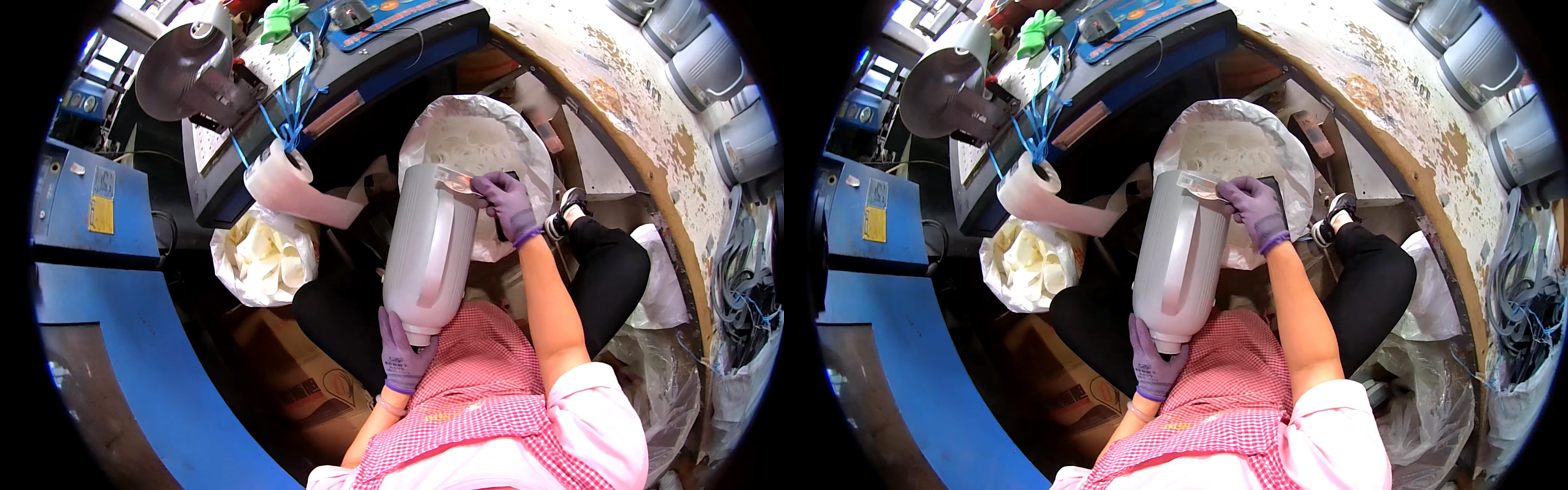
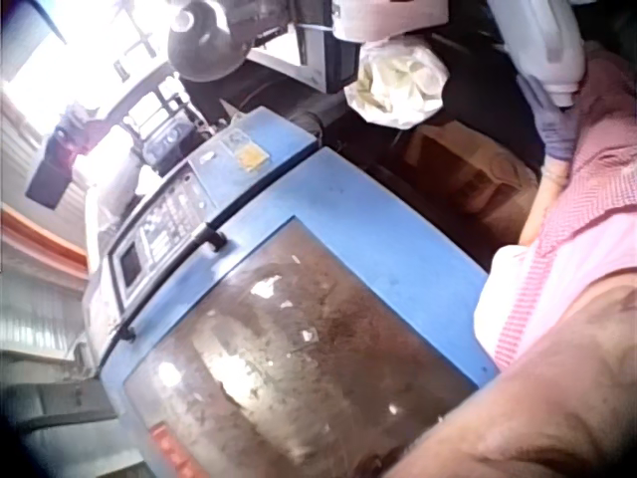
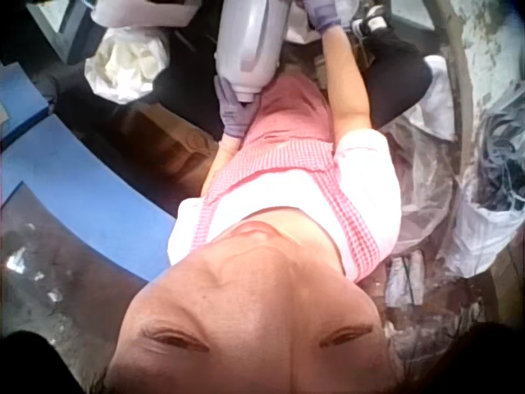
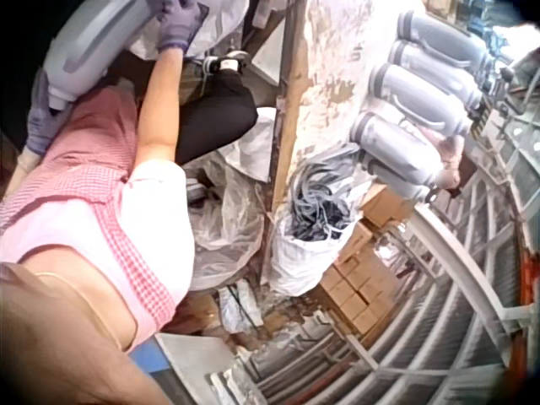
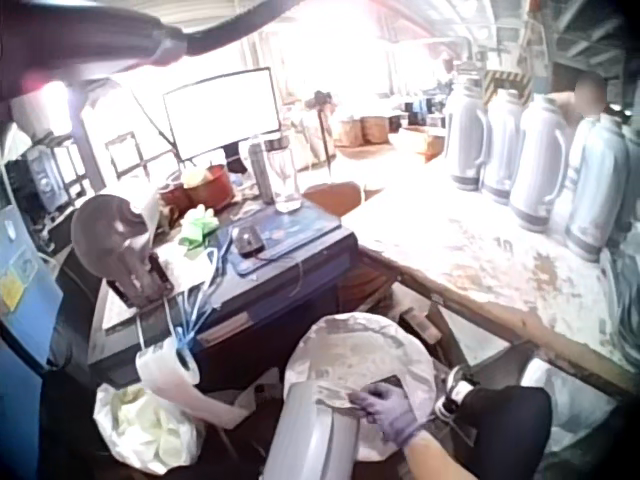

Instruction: The person assembles white thermos flasks by inserting a grey handle into the body, screwing on a grey base ring, and attaching a grey lid. The person handles the components one at a time, repeating the process for multiple units in a workshop setting.

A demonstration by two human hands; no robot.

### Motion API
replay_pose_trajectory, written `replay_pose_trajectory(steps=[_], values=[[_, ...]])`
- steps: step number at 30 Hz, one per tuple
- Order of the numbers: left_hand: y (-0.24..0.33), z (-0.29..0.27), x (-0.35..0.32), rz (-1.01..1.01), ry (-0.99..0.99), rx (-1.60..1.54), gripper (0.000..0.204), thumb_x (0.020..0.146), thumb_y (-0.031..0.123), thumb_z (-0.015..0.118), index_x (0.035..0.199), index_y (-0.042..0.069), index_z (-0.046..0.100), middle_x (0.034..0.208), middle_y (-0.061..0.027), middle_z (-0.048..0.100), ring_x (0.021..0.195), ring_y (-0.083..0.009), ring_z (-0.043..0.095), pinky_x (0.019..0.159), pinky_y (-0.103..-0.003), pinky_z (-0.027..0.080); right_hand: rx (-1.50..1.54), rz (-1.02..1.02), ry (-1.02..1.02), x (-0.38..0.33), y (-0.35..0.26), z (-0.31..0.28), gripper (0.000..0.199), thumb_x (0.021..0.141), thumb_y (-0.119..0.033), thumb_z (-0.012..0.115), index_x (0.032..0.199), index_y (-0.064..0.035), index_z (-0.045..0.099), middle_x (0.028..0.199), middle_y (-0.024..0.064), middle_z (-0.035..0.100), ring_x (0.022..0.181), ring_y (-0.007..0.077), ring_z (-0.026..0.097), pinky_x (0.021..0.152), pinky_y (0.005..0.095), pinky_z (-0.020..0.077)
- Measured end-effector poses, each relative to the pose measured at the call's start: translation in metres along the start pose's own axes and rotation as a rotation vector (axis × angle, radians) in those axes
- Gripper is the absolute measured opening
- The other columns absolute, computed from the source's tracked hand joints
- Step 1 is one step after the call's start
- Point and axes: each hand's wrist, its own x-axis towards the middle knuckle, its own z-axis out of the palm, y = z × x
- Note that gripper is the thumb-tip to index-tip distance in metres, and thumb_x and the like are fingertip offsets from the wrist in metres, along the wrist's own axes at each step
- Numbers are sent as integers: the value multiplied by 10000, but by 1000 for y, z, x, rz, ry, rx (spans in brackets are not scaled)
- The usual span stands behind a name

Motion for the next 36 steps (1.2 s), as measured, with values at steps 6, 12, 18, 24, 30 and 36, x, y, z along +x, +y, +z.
replay_pose_trajectory(steps=[6, 12, 18, 24, 30, 36], values=[[1, 3, 1, -5, -32, 30, 1091, 730, 275, 831, 1530, -37, 157, 1485, -386, 307, 1332, -535, 413, 1061, -508, 443, 18, 1, -71, 22, 5, 6, 270, 894, -236, 740, 971, 8, 654, 752, 21, 647, 583, 72, 543, 531, 215, 405], [3, 6, 3, 12, 15, 45, 1027, 730, 281, 831, 1498, -43, 231, 1459, -410, 330, 1314, -554, 426, 1037, -502, 476, -6, 1, -89, 30, -6, 4, 233, 892, -194, 747, 971, -1, 643, 758, 21, 634, 562, 70, 520, 509, 212, 383], [2, 8, 5, 38, 20, 43, 1051, 728, 269, 837, 1510, -35, 204, 1457, -409, 334, 1309, -556, 432, 1031, -511, 478, -2, 8, -94, 36, -1, 1, 245, 888, -196, 749, 967, 12, 646, 765, 34, 637, 577, 80, 531, 522, 227, 402], [1, 8, 3, 35, 4, 49, 1097, 743, 277, 824, 1539, -15, 128, 1480, -384, 312, 1326, -539, 415, 1061, -523, 433, 15, 2, -113, 38, 2, 0, 252, 881, -196, 753, 957, 21, 652, 761, 38, 634, 578, 84, 533, 531, 231, 412], [-1, 10, 5, 40, -1, 44, 1085, 741, 271, 822, 1539, -9, 142, 1485, -381, 310, 1330, -537, 415, 1054, -517, 442, -231, -39, -61, 36, -1, -1, 351, 828, -280, 785, 969, 17, 663, 798, 82, 671, 643, 137, 608, 615, 272, 481], [3, 7, 3, 30, 13, 54, 1021, 734, 273, 822, 1503, -26, 222, 1454, -417, 335, 1296, -562, 441, 1011, -510, 490, -937, -14, 79, 50, -17, -50, 506, 781, -380, 774, 1117, -18, 663, 1069, 184, 716, 1019, 299, 692, 928, 388, 524]])
